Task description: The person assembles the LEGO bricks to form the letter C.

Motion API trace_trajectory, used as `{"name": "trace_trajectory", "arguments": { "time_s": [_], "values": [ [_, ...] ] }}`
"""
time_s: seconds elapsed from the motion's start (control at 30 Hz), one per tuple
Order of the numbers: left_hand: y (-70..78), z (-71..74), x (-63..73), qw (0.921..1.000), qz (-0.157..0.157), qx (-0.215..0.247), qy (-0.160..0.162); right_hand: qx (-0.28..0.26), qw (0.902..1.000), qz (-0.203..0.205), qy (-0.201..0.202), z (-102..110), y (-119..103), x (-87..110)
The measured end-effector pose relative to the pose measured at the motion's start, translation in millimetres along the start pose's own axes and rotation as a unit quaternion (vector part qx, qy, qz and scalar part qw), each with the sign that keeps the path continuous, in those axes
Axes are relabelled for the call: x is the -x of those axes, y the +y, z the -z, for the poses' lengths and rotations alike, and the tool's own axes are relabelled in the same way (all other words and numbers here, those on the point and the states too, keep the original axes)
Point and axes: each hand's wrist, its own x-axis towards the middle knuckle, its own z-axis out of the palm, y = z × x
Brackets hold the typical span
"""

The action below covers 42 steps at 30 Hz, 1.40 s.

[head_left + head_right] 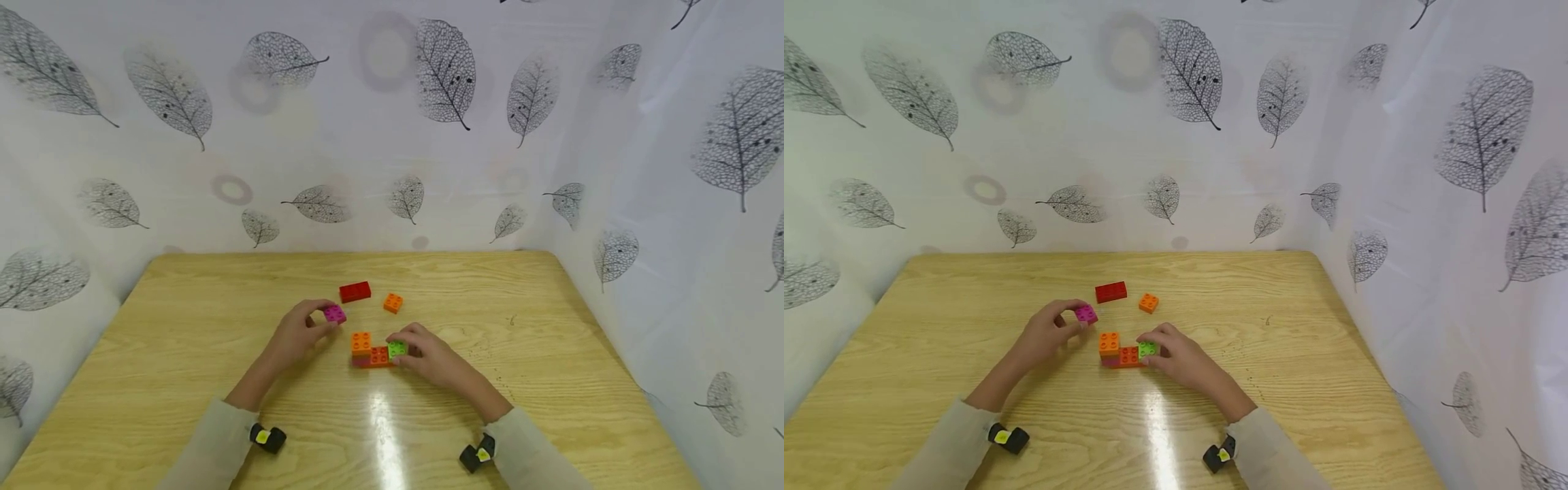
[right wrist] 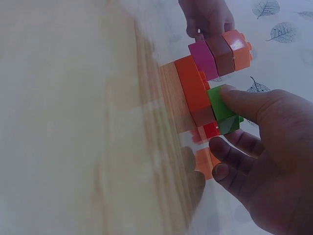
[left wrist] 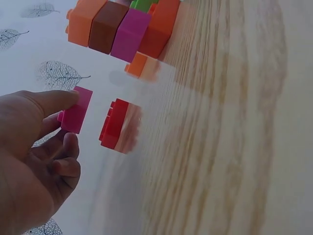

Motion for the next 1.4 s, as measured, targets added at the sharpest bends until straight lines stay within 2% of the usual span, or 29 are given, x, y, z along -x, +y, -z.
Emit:
{"name": "trace_trajectory", "arguments": {
  "time_s": [0.17, 0.33, 0.57, 0.9, 1.17, 1.4],
  "values": [
    [7.0, 0.7, 7.0, 0.9994, -0.034, 0.009, -0.001, -0.001, 1.0000, 0.001, 0.001, 0.6, -0.5, 0.2],
    [15.1, 2.3, 13.3, 0.9984, -0.054, 0.018, -0.004, 0.000, 1.0000, 0.001, 0.003, 0.4, -0.9, -0.1],
    [26.6, 3.4, 19.3, 0.9978, -0.053, 0.039, -0.008, -0.004, 1.0000, -0.005, 0.006, -0.1, -1.1, 0.9],
    [42.1, -0.4, 26.5, 0.9966, -0.066, 0.037, -0.031, -0.005, 1.0000, -0.003, 0.005, -0.8, -0.8, 0.4],
    [47.2, -3.5, 29.9, 0.9944, -0.085, 0.033, -0.052, -0.004, 1.0000, -0.002, 0.005, -1.3, 1.6, 0.0],
    [48.6, -5.7, 29.8, 0.9935, -0.087, 0.027, -0.068, -0.006, 1.0000, -0.004, 0.006, -1.8, 2.4, -0.2]
  ]
}}
